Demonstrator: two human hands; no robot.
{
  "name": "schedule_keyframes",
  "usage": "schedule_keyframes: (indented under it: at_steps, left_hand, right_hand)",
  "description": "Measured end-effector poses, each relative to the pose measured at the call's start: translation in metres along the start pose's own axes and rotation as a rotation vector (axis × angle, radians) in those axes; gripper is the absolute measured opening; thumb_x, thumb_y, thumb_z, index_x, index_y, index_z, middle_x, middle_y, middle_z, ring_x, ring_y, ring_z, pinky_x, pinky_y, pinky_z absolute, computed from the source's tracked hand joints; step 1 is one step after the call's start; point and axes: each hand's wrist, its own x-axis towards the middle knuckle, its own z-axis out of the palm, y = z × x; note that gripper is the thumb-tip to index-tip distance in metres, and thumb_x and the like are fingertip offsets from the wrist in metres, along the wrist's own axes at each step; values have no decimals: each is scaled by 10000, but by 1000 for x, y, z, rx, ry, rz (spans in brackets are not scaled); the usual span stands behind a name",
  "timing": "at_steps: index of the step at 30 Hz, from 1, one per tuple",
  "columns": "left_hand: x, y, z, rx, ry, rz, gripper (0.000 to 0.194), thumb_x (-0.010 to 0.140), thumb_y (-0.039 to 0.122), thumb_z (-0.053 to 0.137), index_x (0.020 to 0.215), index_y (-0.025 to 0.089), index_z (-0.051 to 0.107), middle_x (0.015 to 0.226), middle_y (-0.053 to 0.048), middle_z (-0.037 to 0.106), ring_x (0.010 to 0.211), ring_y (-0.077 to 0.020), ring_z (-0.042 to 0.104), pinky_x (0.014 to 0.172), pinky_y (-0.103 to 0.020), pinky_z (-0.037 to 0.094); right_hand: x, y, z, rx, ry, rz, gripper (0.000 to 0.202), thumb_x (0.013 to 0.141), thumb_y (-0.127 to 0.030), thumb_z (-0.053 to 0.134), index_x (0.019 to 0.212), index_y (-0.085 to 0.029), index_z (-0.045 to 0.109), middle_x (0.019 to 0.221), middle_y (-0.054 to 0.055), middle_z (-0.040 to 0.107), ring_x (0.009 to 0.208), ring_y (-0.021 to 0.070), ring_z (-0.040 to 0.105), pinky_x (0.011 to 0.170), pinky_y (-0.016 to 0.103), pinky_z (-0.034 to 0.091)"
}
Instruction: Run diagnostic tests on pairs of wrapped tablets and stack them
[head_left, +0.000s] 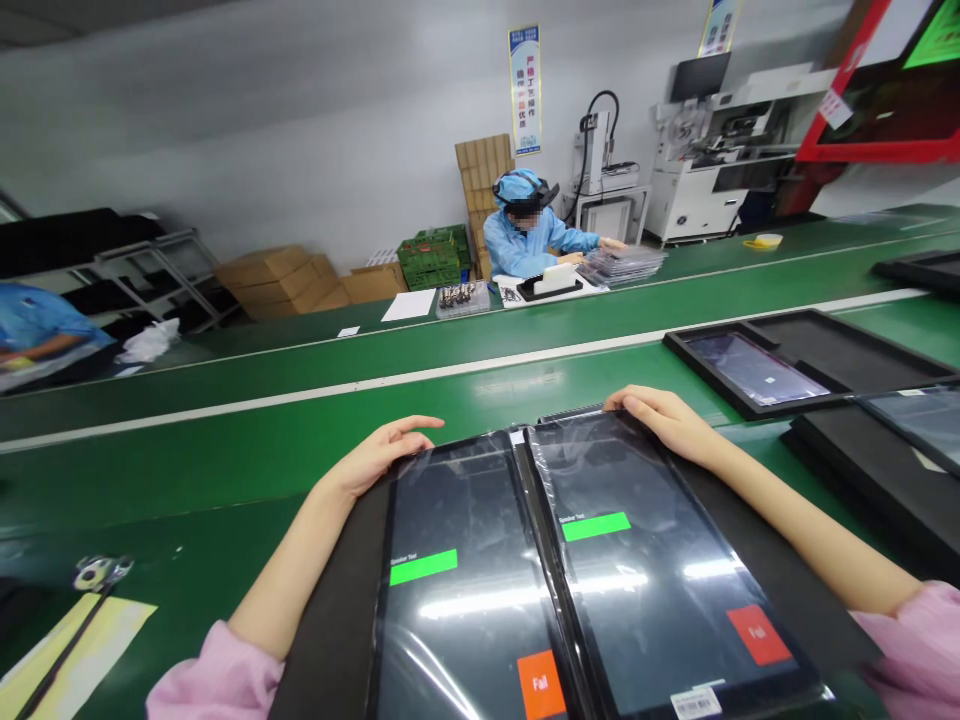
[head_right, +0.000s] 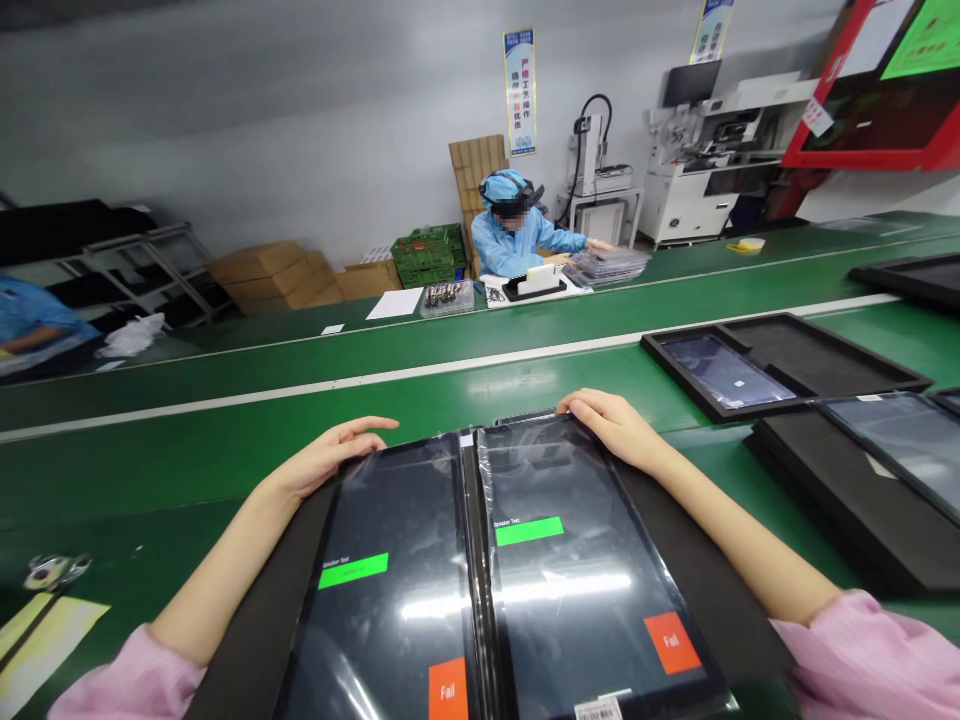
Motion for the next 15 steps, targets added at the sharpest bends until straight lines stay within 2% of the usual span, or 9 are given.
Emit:
schedule_keyframes:
  at_steps: [5, 8, 10, 13, 15]
  left_hand:
    - [3, 0, 3, 107, 219, 181, 711, 697, 775, 775, 1062, 165, 748, 933, -115, 777, 852, -248, 712, 734, -301, 536]
    - [-14, 12, 12, 383, 347, 333, 679, 815, 803, 618, 1052, 179, 747, 1065, -138, 776, 1012, -310, 710, 875, -377, 556]
    - [-35, 24, 25, 678, 335, 423, 596, 933, 721, 512, 1095, 201, 753, 1161, -124, 767, 1118, -328, 688, 1021, -426, 523]
    - [-68, 39, 54, 1083, 188, 513, 530, 1020, 620, 433, 1243, 241, 729, 1327, -103, 724, 1239, -326, 648, 1133, -473, 473]
    - [-81, 43, 74, 1264, 98, 565, 541, 1046, 603, 409, 1351, 251, 683, 1463, -113, 649, 1327, -335, 604, 1176, -531, 443]
  right_hand:
    - [3, 1, -3, -14, 40, -52, 608, 992, -719, 393, 918, -226, 741, 955, 107, 737, 942, 285, 682, 899, 419, 547]
    - [-11, -11, -11, -71, 168, -110, 568, 1014, -688, 396, 1006, -229, 730, 1010, 112, 710, 993, 289, 665, 913, 436, 539]
    - [-30, -26, -17, -117, 207, -181, 512, 1044, -633, 392, 1099, -240, 716, 1075, 108, 698, 1051, 290, 652, 946, 448, 520]
    - [-61, -48, -18, -184, 134, -339, 475, 1084, -561, 346, 1180, -263, 704, 1151, 104, 686, 1104, 288, 645, 976, 456, 483]
    - [-74, -54, -14, -228, 130, -448, 488, 1088, -557, 328, 1202, -258, 695, 1141, 106, 694, 1070, 289, 656, 955, 465, 471]
